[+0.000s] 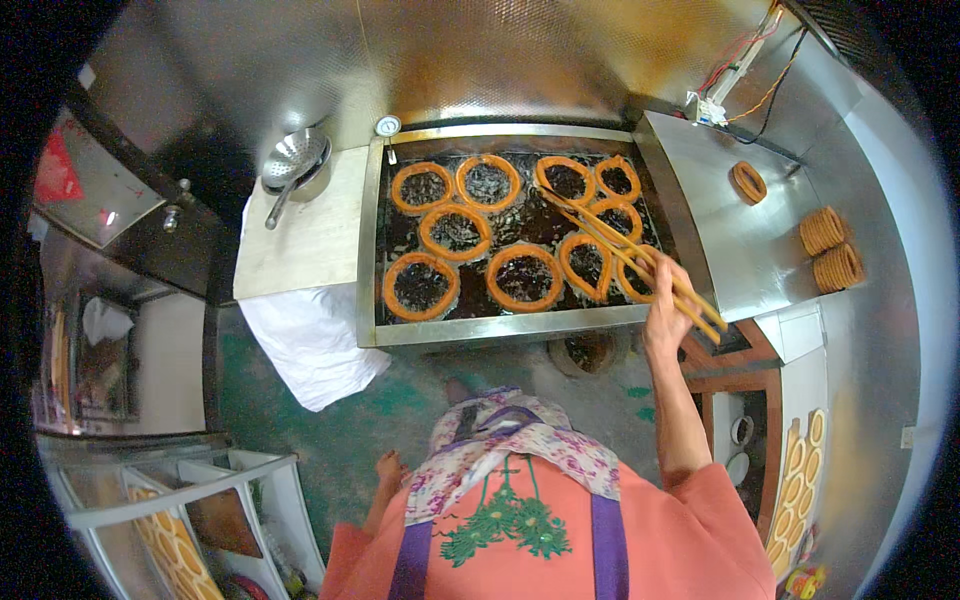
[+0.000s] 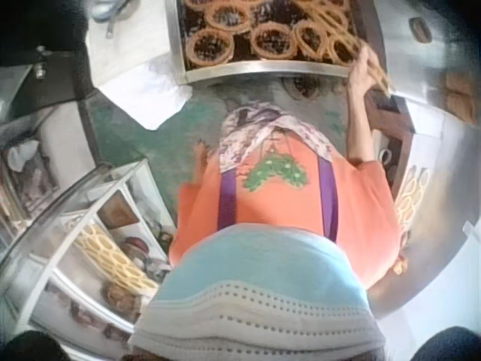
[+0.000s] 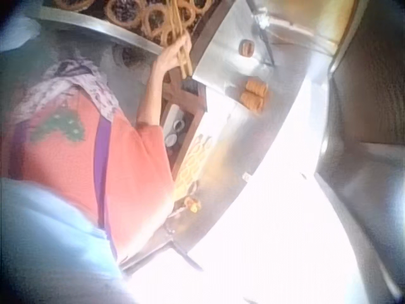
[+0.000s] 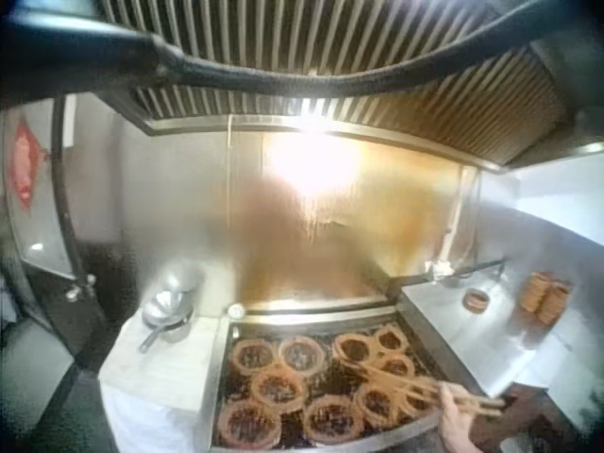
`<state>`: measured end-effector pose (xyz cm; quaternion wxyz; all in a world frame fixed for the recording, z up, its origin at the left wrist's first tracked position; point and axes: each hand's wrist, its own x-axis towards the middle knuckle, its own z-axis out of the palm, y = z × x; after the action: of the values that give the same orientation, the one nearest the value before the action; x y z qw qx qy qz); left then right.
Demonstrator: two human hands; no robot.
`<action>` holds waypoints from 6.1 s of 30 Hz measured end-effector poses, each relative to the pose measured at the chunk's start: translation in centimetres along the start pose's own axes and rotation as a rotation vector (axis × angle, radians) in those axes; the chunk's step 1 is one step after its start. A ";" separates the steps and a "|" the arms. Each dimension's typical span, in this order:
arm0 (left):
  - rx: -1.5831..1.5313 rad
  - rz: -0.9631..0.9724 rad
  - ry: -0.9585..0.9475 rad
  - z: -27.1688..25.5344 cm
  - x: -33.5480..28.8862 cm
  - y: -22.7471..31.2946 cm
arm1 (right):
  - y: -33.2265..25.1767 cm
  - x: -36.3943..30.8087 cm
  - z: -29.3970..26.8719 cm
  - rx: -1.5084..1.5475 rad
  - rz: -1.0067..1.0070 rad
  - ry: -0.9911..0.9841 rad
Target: The person fries ring-shaped dough in a vat of oil using long wooden chopsticks, then transfers the cooked donuts to a metal tray and places new dough rings into the oil by hand.
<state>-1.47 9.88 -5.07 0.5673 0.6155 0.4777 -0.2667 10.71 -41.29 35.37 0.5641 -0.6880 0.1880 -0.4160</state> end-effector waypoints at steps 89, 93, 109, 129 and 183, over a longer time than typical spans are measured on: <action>0.096 0.228 -0.055 -3.4 -6.9 -27.1 | 13.9 -10.8 -25.9 0.330 0.360 0.476; 0.011 0.119 -0.007 -0.3 -12.2 -21.3 | 13.8 -10.9 -26.9 0.249 0.312 0.418; 0.238 0.081 -0.068 9.9 -8.7 -4.6 | 10.9 -3.5 -18.6 0.350 0.415 0.328; 0.196 -0.030 -0.138 15.8 -0.9 8.1 | 20.2 2.4 -6.9 0.213 0.680 0.738; 0.280 0.129 -0.139 23.8 -5.6 6.8 | 17.7 11.1 -18.4 0.667 0.721 0.366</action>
<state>7.42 -13.78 -2.24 0.5236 0.6978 0.3550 -0.3360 6.45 -65.94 23.15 0.8178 -0.2787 0.3659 -0.3460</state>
